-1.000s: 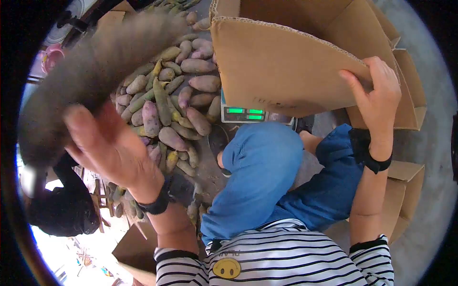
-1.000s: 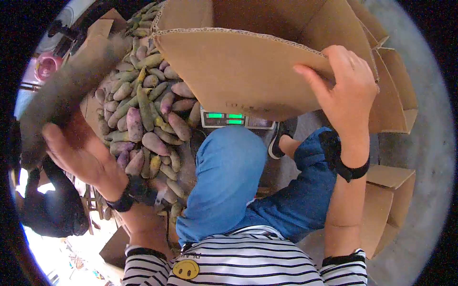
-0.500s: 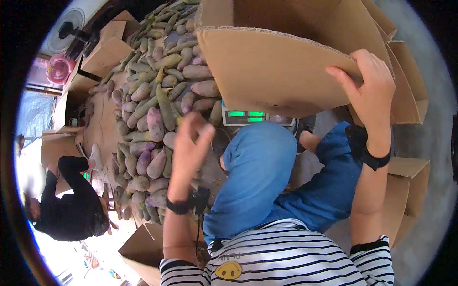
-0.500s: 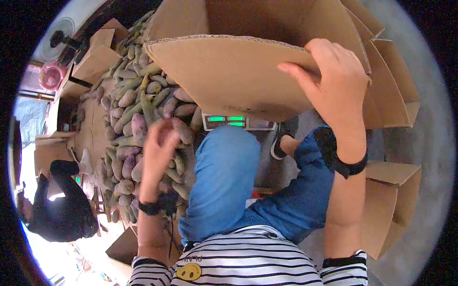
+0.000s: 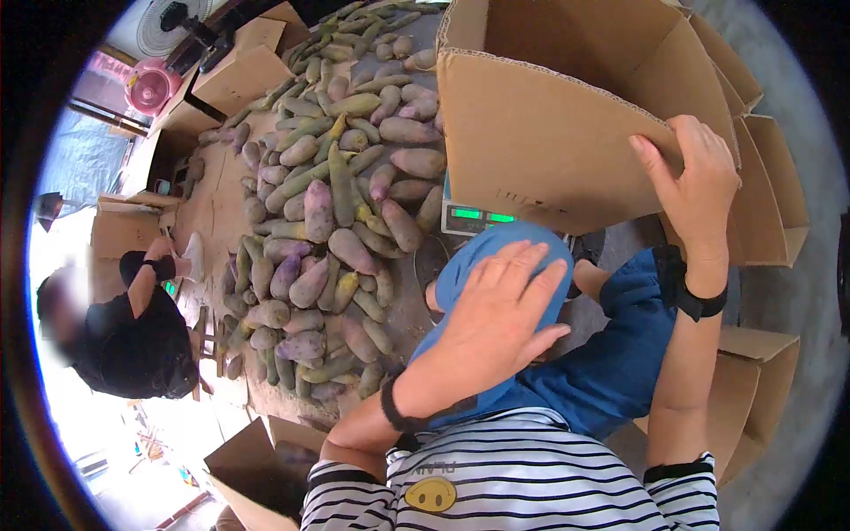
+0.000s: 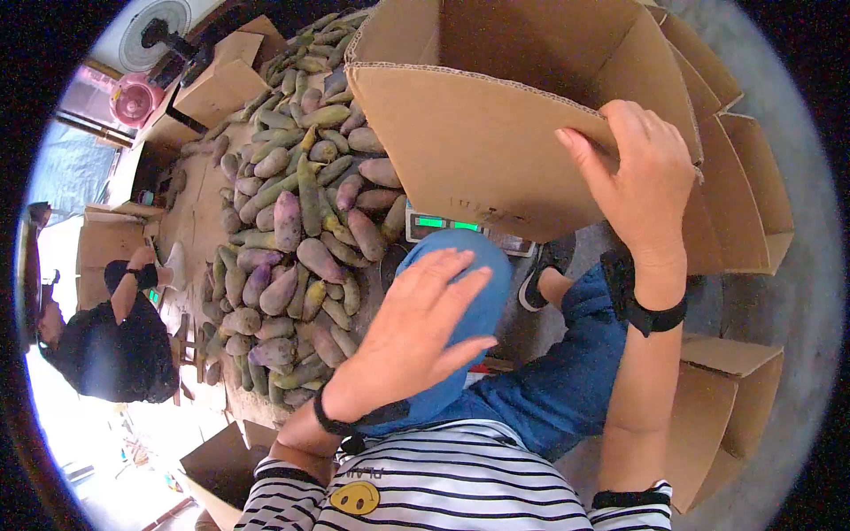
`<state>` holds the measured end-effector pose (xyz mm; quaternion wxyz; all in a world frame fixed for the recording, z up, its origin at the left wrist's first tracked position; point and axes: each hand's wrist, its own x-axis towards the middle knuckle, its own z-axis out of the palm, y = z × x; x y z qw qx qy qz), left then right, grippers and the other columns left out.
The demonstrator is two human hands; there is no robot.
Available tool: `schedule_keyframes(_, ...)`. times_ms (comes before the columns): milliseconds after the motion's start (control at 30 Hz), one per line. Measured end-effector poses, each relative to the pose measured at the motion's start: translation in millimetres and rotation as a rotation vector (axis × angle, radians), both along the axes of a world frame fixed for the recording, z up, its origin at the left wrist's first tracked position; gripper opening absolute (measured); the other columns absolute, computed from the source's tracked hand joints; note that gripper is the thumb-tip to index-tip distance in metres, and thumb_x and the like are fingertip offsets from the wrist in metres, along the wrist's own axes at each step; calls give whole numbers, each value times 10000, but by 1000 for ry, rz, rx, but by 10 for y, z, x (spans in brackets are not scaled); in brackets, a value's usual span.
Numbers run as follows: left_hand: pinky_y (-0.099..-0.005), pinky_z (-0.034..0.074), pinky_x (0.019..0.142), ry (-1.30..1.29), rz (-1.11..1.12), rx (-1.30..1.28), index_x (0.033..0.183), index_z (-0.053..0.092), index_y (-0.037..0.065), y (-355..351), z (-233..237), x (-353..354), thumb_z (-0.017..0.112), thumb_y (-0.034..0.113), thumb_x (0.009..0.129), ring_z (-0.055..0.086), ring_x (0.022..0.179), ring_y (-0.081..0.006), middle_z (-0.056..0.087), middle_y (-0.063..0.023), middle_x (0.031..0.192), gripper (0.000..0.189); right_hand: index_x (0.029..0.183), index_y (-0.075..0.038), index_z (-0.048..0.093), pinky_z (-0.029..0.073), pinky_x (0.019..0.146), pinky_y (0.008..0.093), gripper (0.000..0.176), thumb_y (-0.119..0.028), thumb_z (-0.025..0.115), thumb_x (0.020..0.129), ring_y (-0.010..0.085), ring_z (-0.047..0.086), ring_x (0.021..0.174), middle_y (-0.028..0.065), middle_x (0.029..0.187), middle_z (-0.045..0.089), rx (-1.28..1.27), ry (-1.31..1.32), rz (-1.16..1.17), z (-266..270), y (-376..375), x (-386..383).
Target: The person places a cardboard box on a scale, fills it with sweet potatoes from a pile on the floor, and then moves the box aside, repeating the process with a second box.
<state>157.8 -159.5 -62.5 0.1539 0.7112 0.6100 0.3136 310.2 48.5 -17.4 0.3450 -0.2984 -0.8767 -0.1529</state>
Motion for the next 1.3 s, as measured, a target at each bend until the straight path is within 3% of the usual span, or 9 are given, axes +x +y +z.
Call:
schedule_keyframes(133, -471, 355, 972, 215, 15, 58, 1228, 499, 55, 56, -186, 166, 747, 260, 664, 412, 1211, -353, 451, -164, 1292, 650, 839, -39, 568, 442, 643, 389, 329, -338, 696, 786, 293, 586, 747, 100, 785, 605, -19, 5, 22, 22, -30, -6)
schedule_keyframes(267, -472, 359, 968, 231, 30, 73, 1228, 498, 59, 75, -210, 234, 747, 256, 651, 414, 1212, -345, 449, -164, 1294, 659, 844, -40, 567, 441, 645, 389, 317, -327, 690, 790, 292, 584, 747, 101, 785, 603, -19, 3, 19, 21, -31, -2)
schedule_keyframes(867, -459, 351, 985, 159, 15, 61, 1219, 510, 65, 54, -135, 165, 747, 236, 659, 409, 1216, -343, 440, -152, 1315, 632, 863, -49, 574, 446, 659, 396, 291, -304, 692, 790, 309, 587, 761, 107, 797, 606, -44, 5, 15, 6, -35, 25)
schedule_keyframes(967, -443, 353, 1005, 25, -11, 51, 1230, 501, 55, 32, -149, 20, 748, 225, 695, 420, 1224, -345, 451, -165, 1310, 614, 872, -51, 578, 449, 658, 399, 291, -306, 692, 794, 313, 588, 759, 112, 797, 608, -12, 6, -9, 4, -29, 9)
schedule_keyframes(1033, -428, 355, 1024, -303, 22, 29, 1250, 484, 44, -42, -160, -230, 735, 215, 743, 432, 1229, -346, 467, -179, 1301, 591, 879, -50, 579, 448, 648, 400, 293, -306, 693, 793, 314, 588, 754, 115, 794, 608, -26, -12, -25, 1, -17, 10)
schedule_keyframes(1300, -374, 417, 944, -121, 377, -319, 1196, 517, 4, -598, -681, -961, 667, 190, 810, 531, 1109, -346, 550, -185, 1184, 454, 859, -38, 585, 445, 637, 401, 313, -328, 687, 800, 314, 588, 744, 119, 787, 609, 4, 20, 25, 14, 3, -15)
